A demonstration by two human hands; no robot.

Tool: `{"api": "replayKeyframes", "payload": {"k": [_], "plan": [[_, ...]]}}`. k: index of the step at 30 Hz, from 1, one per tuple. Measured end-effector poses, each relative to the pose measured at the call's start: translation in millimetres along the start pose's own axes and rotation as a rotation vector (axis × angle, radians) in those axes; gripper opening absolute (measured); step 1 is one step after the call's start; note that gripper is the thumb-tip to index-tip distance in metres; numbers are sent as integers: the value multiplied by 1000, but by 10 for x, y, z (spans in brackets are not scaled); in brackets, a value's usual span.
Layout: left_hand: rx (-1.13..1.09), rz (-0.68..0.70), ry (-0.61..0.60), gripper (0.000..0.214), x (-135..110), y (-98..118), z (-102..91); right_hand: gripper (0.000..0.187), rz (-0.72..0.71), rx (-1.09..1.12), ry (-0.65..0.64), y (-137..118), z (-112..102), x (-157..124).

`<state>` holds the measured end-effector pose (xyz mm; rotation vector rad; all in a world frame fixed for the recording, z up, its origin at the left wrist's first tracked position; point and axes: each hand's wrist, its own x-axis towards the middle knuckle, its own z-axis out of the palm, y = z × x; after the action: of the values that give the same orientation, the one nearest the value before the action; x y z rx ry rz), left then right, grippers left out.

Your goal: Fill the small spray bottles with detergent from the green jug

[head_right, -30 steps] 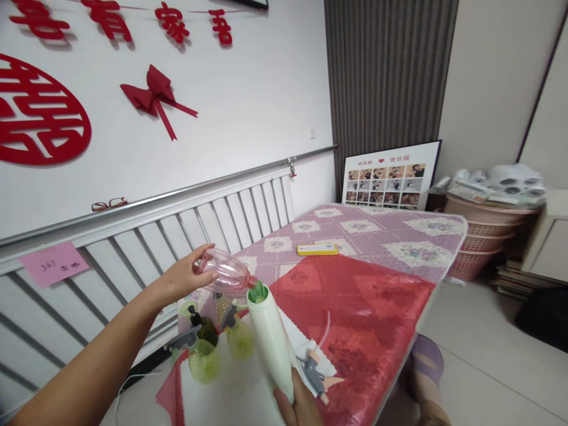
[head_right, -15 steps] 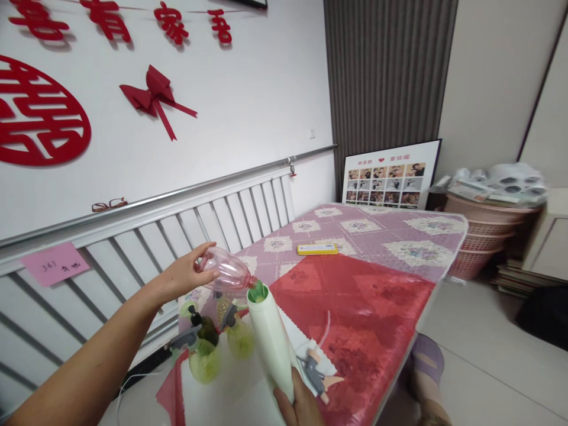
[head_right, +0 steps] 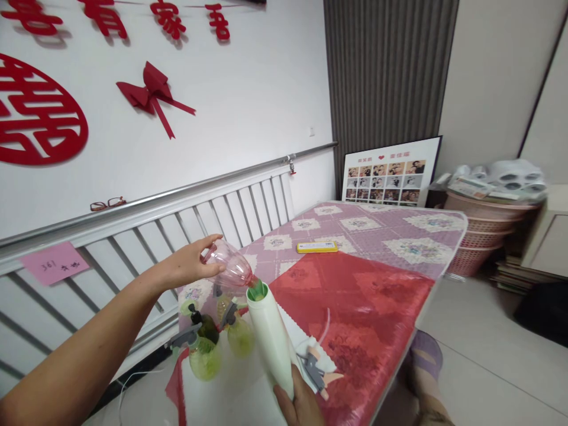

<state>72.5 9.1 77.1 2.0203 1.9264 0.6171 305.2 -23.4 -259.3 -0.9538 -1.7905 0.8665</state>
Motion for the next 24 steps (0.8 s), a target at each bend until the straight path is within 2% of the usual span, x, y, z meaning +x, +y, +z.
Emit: {"api": "replayKeyframes", "payload": {"k": [11,16,20,24], "plan": [[394,95,-31,88,38,384,-19,46,-3,-24,18,-63,-5,16],[451,70,-43,91,4,501,3,48,10,-11,3,-65,-1,8],[456,72,-35,89,-9,480,13,46,42,9,4,-53,11,-9],[375,72,-2,86,-44,308,27,46,31,32,8,-106,3,-17]]}}
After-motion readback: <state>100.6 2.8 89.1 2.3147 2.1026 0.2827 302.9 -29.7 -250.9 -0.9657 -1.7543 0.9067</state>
